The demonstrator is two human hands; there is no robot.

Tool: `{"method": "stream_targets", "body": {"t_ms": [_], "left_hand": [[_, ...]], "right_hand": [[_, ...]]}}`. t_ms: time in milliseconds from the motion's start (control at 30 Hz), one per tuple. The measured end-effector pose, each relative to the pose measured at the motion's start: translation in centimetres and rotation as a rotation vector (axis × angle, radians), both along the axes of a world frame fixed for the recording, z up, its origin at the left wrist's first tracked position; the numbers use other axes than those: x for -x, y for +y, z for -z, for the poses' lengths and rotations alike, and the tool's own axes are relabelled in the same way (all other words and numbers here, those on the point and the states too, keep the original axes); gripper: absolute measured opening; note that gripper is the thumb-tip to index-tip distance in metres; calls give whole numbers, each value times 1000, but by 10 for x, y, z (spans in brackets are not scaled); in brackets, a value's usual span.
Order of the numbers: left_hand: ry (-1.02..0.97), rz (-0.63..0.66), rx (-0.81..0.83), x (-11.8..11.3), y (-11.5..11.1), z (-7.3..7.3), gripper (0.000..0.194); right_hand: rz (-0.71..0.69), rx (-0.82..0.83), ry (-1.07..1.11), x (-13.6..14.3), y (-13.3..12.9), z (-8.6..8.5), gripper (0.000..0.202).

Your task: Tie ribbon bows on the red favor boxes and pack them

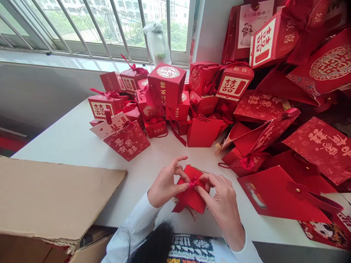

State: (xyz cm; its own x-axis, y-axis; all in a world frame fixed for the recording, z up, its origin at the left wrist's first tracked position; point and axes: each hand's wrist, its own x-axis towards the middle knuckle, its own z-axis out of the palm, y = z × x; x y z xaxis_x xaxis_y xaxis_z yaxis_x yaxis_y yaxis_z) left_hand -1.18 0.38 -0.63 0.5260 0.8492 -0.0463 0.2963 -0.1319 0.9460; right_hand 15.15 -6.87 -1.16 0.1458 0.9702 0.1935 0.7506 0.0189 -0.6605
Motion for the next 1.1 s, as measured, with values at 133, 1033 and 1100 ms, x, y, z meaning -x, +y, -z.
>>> {"method": "stream_targets", "body": {"t_ms": [133,1033,1100], "left_hand": [[-6,-10,7,0,-1,3,66],[-156,-10,429,10,11,-1,70],[-185,-36,451,11,10,1,64]], "right_hand": [[-6,16,17,-1,0,-2,19],[-261,-403,-89,-25,3,5,21],[-254,-455,-146,-27,4,10,23]]}}
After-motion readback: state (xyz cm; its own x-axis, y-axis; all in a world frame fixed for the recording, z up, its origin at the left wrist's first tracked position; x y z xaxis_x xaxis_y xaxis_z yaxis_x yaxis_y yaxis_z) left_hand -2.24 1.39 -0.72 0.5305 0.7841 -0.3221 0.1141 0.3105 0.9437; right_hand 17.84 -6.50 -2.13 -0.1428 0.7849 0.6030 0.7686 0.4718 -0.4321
